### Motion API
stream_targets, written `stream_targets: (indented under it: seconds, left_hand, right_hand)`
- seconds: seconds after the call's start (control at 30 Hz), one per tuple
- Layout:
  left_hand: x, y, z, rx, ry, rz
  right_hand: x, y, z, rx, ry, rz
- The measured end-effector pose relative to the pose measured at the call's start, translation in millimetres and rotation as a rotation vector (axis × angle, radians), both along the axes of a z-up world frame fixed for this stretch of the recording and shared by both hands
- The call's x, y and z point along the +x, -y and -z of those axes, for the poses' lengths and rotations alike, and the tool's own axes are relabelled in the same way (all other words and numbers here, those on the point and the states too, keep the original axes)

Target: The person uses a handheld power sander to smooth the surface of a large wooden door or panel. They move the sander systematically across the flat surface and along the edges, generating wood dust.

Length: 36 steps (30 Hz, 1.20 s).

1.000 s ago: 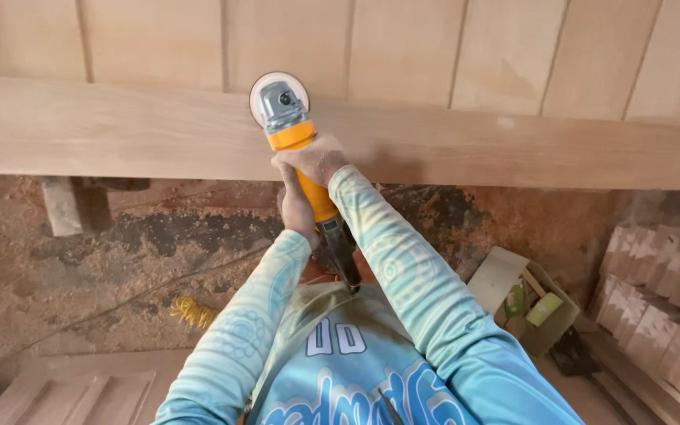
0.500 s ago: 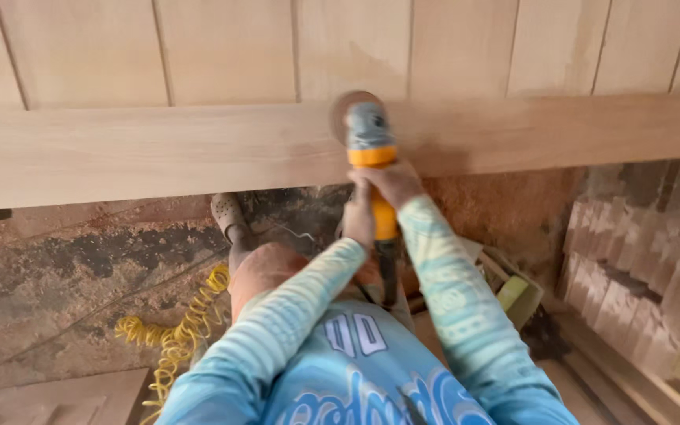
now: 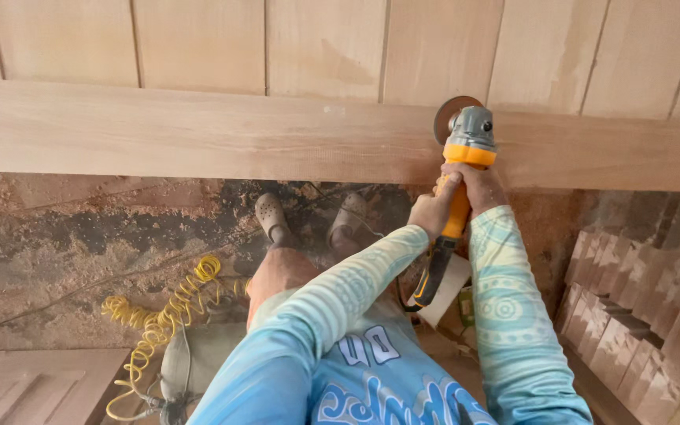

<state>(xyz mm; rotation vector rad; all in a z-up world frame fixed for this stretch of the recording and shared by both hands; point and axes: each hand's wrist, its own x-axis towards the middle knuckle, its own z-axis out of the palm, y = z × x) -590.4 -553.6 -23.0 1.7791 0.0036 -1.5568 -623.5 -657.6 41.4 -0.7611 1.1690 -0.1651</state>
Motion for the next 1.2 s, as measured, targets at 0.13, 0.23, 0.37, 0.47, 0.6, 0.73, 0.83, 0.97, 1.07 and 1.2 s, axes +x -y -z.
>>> stream_targets:
  seconds: [0.13,0.23,0.37,0.47,0.6,0.73,0.83,0.97,1.07,1.2]
  left_hand:
    - [25.7,-31.6,13.8,-0.053,-0.061,-0.186]
    - [53.4,-54.7,23.2,-0.059,-0.001,-0.186]
    - [76.1,-84.4,25.4,-0.084,-0.015,-0.308]
    - [107.5,-110.9,21.1,-0.066,0.112,-0.193]
    - [150.2,-147.9,0.7,-0.077,-0.164,-0.461]
    - [187.2,-176.3,-24.2,-0.066,-0.184,-0.652]
    - [197.9,-182.6,-38.1,-0.133,-0.214,-0.771]
    - [148.0,-148.9,-39.8,-0.153,-0.250,-0.790]
    - [86.9,-100.5,-29.5,-0.070,-0.207,-0.709]
    - [-11.6,-31.8,-6.1,-0.106,-0.209,-0.623]
  right_hand:
    - [37.5,-28.9,7.7,-0.045,-0.030,-0.043]
    - [72.6,-49.0,5.0,-0.037,0.010,-0.077]
    - [103.6,-77.1,-0.6,-0.002,-0.011,-0.170]
    - [132.1,-99.4,8.7,-0.101,-0.031,-0.196]
    - [168.1,-126.9,31.0,-0.265,0.087,-0.348]
    - [217.0,-158.2,50.6,-0.182,0.092,-0.563]
    - [234.5,-164.8,43.3,-0.287,0.039,-0.594]
    - [188.0,-131.2,22.1,-0.374,-0.123,-0.683]
    - [129.0,-85.2,15.1,-0.293,-0.076,-0.608]
    - [29.4,-11.3,25.9,-0.289,-0.083,-0.532]
